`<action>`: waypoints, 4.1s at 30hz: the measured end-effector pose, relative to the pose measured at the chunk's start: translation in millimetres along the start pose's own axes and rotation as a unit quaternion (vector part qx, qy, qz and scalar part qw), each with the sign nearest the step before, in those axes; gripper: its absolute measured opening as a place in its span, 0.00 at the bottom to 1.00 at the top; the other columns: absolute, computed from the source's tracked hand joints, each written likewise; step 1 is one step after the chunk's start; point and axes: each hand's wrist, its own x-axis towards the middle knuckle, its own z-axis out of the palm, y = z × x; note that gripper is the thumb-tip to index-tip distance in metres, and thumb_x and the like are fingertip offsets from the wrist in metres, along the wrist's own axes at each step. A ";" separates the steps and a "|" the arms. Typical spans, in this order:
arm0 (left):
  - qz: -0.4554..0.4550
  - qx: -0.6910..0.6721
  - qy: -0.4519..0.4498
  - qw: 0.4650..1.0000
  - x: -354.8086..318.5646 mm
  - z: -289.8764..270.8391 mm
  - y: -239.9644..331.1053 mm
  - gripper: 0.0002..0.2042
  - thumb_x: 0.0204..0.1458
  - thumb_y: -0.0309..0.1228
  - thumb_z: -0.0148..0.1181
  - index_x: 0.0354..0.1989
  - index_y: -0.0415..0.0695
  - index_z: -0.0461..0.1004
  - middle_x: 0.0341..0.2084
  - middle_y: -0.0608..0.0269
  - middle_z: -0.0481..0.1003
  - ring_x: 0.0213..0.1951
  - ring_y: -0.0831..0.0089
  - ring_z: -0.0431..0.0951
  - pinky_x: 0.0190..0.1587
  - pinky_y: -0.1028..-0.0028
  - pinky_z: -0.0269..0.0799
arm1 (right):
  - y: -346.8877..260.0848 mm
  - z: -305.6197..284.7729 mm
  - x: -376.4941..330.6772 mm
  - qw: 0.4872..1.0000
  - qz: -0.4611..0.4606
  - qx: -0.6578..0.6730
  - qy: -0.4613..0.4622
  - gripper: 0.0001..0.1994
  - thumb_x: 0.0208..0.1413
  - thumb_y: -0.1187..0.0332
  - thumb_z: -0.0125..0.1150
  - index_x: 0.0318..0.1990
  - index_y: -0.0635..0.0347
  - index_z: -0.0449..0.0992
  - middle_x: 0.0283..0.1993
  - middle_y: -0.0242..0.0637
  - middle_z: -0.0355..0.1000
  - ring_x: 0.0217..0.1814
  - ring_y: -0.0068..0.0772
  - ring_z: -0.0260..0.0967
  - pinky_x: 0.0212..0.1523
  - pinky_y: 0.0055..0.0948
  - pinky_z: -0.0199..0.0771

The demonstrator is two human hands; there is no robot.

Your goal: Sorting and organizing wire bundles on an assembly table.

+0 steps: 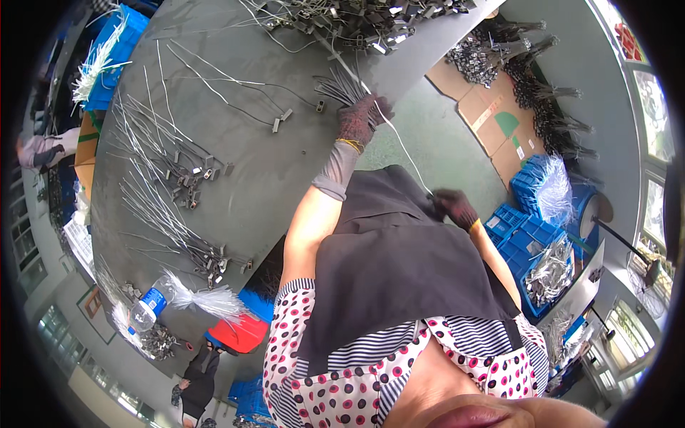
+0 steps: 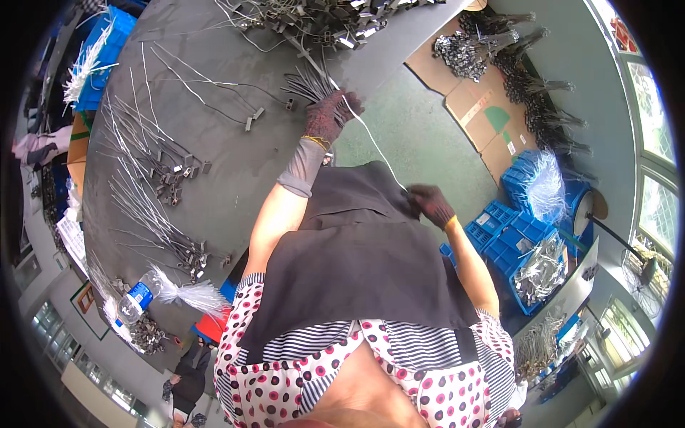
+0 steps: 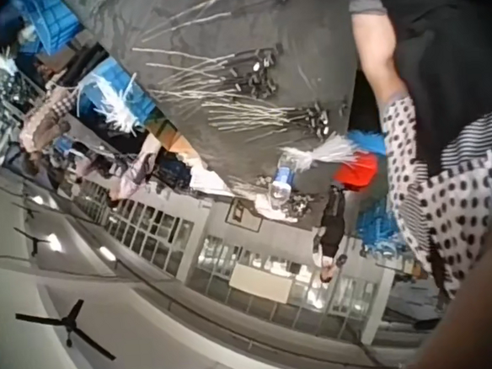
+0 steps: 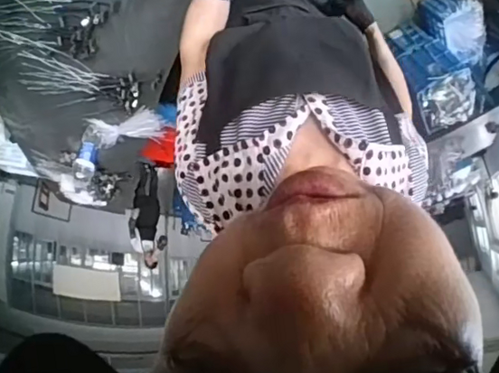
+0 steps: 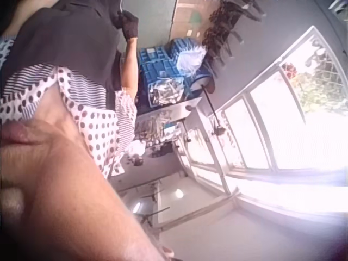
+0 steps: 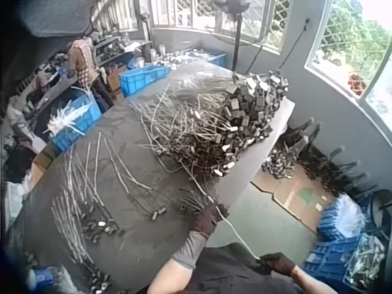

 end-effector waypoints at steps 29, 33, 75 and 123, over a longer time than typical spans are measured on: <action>0.128 0.066 0.044 0.989 -46.3 -11.1 48.4 0.10 0.60 0.36 0.60 0.39 0.43 0.76 0.31 0.62 0.78 0.33 0.68 0.80 0.43 0.62 0.79 | 27.1 6.7 15.8 0.986 -0.028 -0.002 0.162 0.18 0.52 0.56 0.65 0.34 0.67 0.81 0.26 0.40 0.76 0.28 0.28 0.71 0.33 0.30 0.72; 0.086 0.160 0.073 0.981 -69.0 16.6 40.3 0.12 0.61 0.38 0.58 0.39 0.40 0.77 0.31 0.63 0.79 0.33 0.72 0.80 0.42 0.69 0.79 | -19.3 15.2 39.2 0.990 -0.042 0.030 0.130 0.19 0.52 0.56 0.65 0.34 0.67 0.81 0.27 0.40 0.76 0.28 0.28 0.70 0.34 0.31 0.72; 0.098 0.333 0.221 0.911 -69.2 -4.2 63.2 0.15 0.53 0.42 0.67 0.34 0.41 0.81 0.18 0.68 0.76 0.20 0.78 0.77 0.22 0.78 0.66 | -229.6 15.6 168.5 0.838 -0.400 -0.293 0.226 0.09 0.53 0.64 0.64 0.35 0.60 0.78 0.35 0.47 0.77 0.36 0.44 0.76 0.36 0.40 0.73; 0.210 -0.017 0.111 0.971 -39.9 -22.1 88.0 0.13 0.60 0.42 0.59 0.37 0.43 0.74 0.30 0.63 0.76 0.32 0.69 0.77 0.45 0.64 0.77 | -2.6 5.3 -15.1 0.989 -0.006 -0.017 0.145 0.16 0.54 0.60 0.65 0.37 0.68 0.81 0.30 0.45 0.79 0.32 0.30 0.75 0.36 0.33 0.73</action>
